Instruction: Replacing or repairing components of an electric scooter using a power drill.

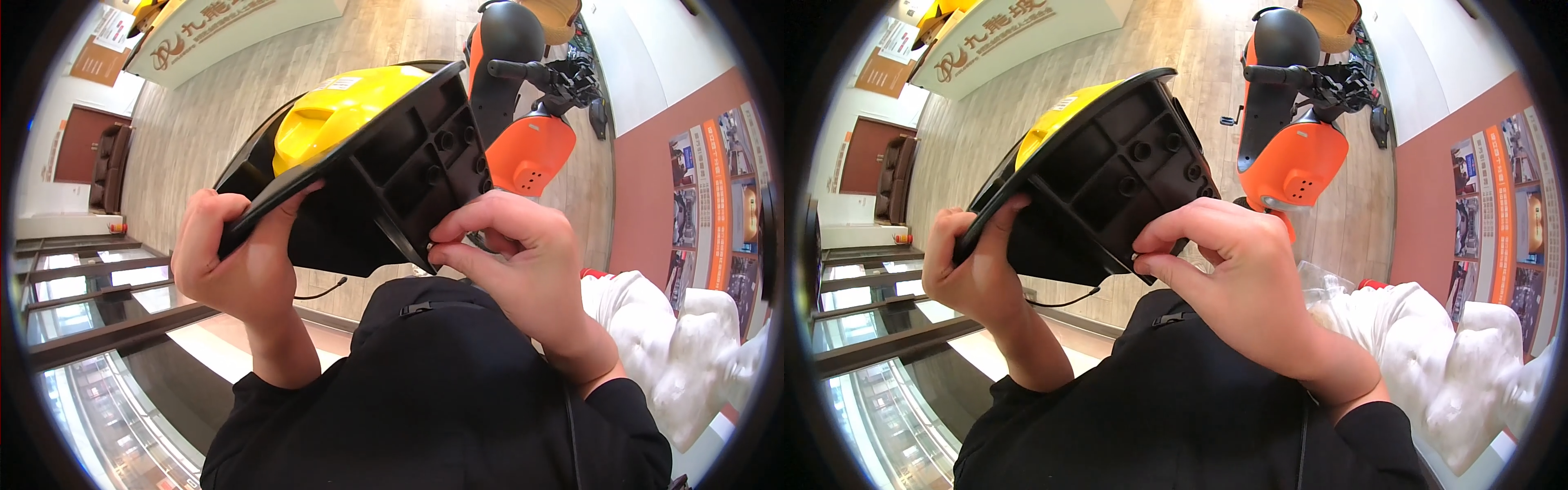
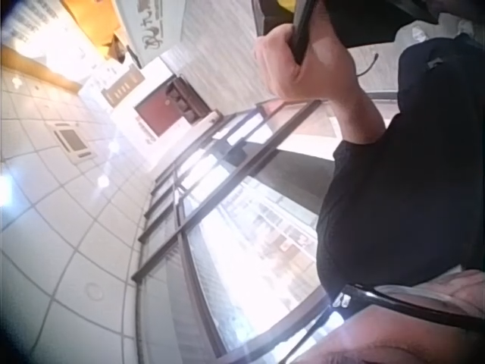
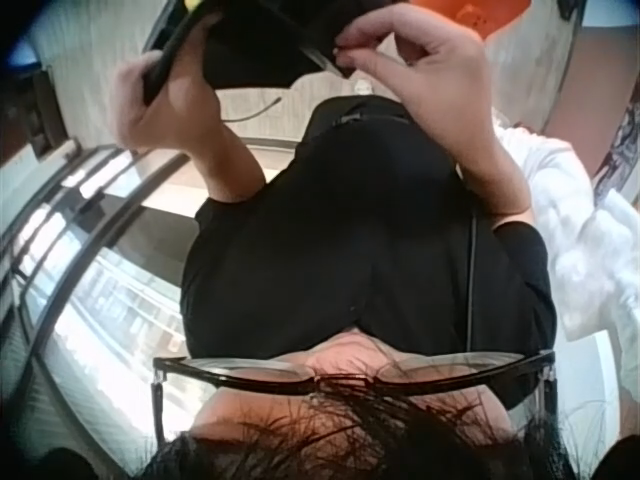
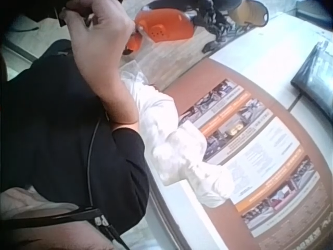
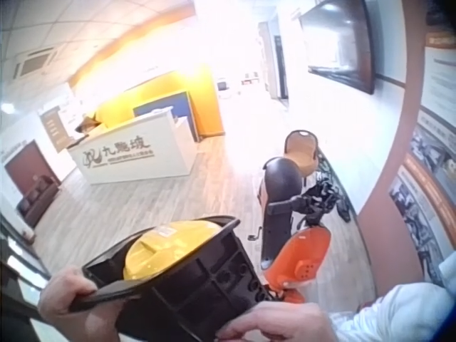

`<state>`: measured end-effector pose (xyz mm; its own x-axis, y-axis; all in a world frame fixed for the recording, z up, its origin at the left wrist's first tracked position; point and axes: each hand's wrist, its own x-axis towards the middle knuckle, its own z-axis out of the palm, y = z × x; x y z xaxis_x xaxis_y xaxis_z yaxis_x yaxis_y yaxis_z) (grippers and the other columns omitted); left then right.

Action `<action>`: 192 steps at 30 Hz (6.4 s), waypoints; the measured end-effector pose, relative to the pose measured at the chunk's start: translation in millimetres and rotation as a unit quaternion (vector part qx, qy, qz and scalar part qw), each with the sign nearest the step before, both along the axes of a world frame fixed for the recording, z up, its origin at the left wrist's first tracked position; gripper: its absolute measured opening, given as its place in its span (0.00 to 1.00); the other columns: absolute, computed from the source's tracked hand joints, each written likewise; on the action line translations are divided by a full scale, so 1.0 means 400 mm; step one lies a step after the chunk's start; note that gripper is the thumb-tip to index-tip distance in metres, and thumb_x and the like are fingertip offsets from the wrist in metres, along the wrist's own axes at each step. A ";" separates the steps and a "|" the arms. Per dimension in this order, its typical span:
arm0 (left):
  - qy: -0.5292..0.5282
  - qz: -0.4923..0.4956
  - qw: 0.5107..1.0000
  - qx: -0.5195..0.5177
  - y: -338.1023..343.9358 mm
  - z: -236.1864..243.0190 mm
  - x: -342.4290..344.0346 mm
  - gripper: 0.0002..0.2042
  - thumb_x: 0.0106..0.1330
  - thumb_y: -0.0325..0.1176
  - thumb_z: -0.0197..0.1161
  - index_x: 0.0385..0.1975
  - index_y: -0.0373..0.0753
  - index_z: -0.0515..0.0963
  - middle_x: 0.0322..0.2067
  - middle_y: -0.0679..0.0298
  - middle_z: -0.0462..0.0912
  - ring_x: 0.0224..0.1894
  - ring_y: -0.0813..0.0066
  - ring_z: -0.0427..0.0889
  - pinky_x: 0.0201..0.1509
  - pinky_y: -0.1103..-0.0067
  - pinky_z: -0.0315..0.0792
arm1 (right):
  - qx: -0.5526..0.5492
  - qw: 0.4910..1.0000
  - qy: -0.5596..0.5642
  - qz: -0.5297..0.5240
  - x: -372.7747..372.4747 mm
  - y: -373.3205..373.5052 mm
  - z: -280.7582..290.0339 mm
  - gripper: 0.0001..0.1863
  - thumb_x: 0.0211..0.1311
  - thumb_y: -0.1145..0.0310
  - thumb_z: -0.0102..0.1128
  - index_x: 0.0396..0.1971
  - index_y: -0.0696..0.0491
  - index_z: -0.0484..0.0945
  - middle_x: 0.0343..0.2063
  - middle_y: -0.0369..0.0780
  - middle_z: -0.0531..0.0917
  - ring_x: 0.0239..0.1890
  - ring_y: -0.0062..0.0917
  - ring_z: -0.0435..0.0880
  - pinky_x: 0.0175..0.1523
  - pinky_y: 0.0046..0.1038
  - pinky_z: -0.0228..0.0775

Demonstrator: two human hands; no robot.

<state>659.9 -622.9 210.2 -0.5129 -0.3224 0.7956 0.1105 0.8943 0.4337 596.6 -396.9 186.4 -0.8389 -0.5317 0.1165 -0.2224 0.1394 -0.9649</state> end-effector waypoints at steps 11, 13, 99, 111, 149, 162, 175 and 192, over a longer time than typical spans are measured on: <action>0.006 0.034 0.976 0.214 -0.039 -0.034 -0.009 0.20 0.41 0.25 0.84 0.13 0.37 0.71 0.15 0.78 0.61 0.22 0.87 0.56 0.26 0.86 0.51 | -0.077 0.997 -0.004 -0.014 0.026 0.017 -0.006 0.12 0.50 0.81 0.71 0.36 0.56 0.85 0.30 0.31 0.85 0.22 0.09 0.66 0.26 0.16 0.56; 0.014 0.031 0.973 0.228 -0.041 -0.033 -0.006 0.19 0.42 0.25 0.84 0.13 0.37 0.71 0.15 0.79 0.61 0.22 0.87 0.56 0.27 0.86 0.50 | -0.104 0.992 -0.066 0.006 0.024 0.035 -0.010 0.15 0.51 0.82 0.69 0.41 0.57 0.82 0.33 0.31 0.84 0.26 0.09 0.66 0.30 0.14 0.57; -0.004 -0.054 0.998 0.011 -0.073 -0.090 -0.037 0.19 0.39 0.23 0.83 0.16 0.37 0.72 0.15 0.70 0.63 0.20 0.80 0.58 0.25 0.81 0.49 | -0.381 0.686 -0.617 0.069 -0.038 0.069 -0.143 0.28 0.79 0.49 0.35 0.53 0.59 0.73 0.58 0.49 0.76 0.64 0.36 0.73 0.69 0.37 0.67; -0.016 -0.035 0.999 0.021 -0.078 -0.097 -0.033 0.19 0.38 0.23 0.83 0.15 0.37 0.72 0.15 0.70 0.63 0.20 0.81 0.58 0.24 0.81 0.49 | -0.408 0.675 -0.604 0.117 -0.036 0.085 -0.133 0.07 0.72 0.71 0.42 0.36 0.54 0.70 0.61 0.55 0.71 0.66 0.42 0.70 0.72 0.41 0.62; 0.029 -0.157 0.987 0.026 -0.138 -0.129 -0.023 0.18 0.45 0.24 0.80 0.19 0.36 0.70 0.17 0.69 0.65 0.24 0.76 0.58 0.36 0.77 0.58 | -0.426 0.679 -0.579 0.147 -0.039 0.166 -0.151 0.13 0.55 0.90 0.37 0.31 0.54 0.66 0.66 0.66 0.60 0.73 0.53 0.57 0.76 0.46 0.53; 0.044 -0.121 0.983 -0.128 -0.123 -0.107 0.004 0.12 0.52 0.26 0.73 0.21 0.36 0.72 0.17 0.66 0.66 0.22 0.73 0.65 0.45 0.65 0.72 | -0.384 0.719 -0.555 0.167 -0.055 0.185 -0.145 0.15 0.63 0.91 0.36 0.34 0.53 0.67 0.67 0.66 0.59 0.73 0.56 0.55 0.72 0.46 0.63; 0.075 -0.347 0.872 -0.336 -0.098 -0.101 0.127 0.06 0.31 0.30 0.54 0.13 0.47 0.67 0.17 0.72 0.57 0.21 0.81 0.72 0.37 0.72 0.47 | -0.314 0.796 -0.514 -0.055 -0.092 0.163 -0.182 0.20 0.71 0.46 0.49 0.27 0.46 0.63 0.24 0.29 0.59 0.25 0.16 0.55 0.30 0.20 0.50; 0.046 -0.432 0.839 -0.328 -0.142 -0.180 0.148 0.08 0.37 0.31 0.58 0.15 0.51 0.66 0.18 0.77 0.59 0.27 0.88 0.75 0.42 0.80 0.51 | -0.143 0.873 -0.458 -0.092 -0.096 0.036 -0.300 0.19 0.62 0.76 0.61 0.52 0.61 0.72 0.41 0.43 0.84 0.39 0.22 0.86 0.48 0.22 0.79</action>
